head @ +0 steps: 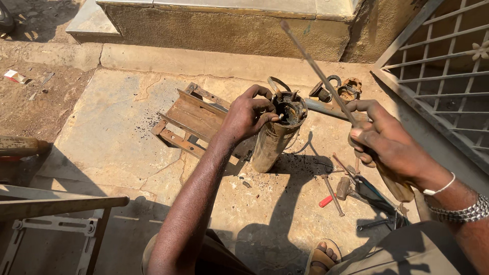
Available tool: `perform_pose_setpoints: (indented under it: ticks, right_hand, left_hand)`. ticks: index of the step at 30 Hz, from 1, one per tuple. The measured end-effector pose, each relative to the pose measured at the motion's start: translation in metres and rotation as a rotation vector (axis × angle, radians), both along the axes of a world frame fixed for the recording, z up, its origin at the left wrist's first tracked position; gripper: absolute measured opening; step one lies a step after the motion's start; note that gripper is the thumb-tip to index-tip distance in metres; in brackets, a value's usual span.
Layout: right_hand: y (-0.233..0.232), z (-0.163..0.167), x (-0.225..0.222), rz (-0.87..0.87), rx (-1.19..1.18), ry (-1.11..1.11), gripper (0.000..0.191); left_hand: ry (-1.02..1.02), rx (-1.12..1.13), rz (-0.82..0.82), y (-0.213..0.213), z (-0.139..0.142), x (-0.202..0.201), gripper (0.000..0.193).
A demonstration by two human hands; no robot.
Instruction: The person sits on the ground and works on a rusty cylindrical pump housing. They use a long metal rod to scrape and loosen material inside the cylinder, pull out internal components by hand, and then scrape rust and debris from the inner walls with a screwdriver.
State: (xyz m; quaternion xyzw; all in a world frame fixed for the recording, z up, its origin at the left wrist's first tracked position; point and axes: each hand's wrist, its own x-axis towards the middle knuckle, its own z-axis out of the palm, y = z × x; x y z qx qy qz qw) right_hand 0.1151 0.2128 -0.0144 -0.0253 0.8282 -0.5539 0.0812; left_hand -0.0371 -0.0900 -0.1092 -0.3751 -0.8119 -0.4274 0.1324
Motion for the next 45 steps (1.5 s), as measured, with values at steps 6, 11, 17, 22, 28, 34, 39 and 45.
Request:
perform_pose_setpoints:
  ticks: [6,11,17,22,28,34,39,45]
  right_hand:
    - [0.01,-0.018,0.044,0.347,0.598,0.578,0.054]
    - [-0.015,0.009,0.035,0.191,0.852,-0.304,0.07]
    - [-0.035,0.028,0.019,0.147,0.501,-0.436,0.063]
    - [-0.025,0.014,0.018,0.16,0.411,-0.381,0.063]
    - [0.002,-0.011,0.01,0.223,0.418,-0.34,0.065]
    - [0.036,-0.061,0.007,0.322,0.452,-0.031,0.059]
    - [0.007,-0.104,0.029,0.226,0.602,0.391,0.06]
    - [-0.042,-0.091,0.039,0.036,0.205,0.139,0.057]
  left_hand:
    - [-0.027,0.008,-0.065,-0.013,0.005,-0.008,0.017]
    - [0.117,-0.058,0.023,-0.002,-0.002,-0.003,0.017]
    - [0.267,-0.033,0.113,0.0,-0.018,0.002,0.01]
    - [0.232,-0.048,0.122,-0.001,-0.023,0.0,0.014]
    - [0.212,-0.037,0.089,-0.001,-0.018,0.001,0.014]
    - [0.208,-0.021,0.063,0.002,-0.02,0.0,0.014]
    - [0.194,0.001,0.093,0.008,-0.015,-0.005,0.015]
    - [0.204,0.009,0.116,0.002,-0.008,-0.002,0.014]
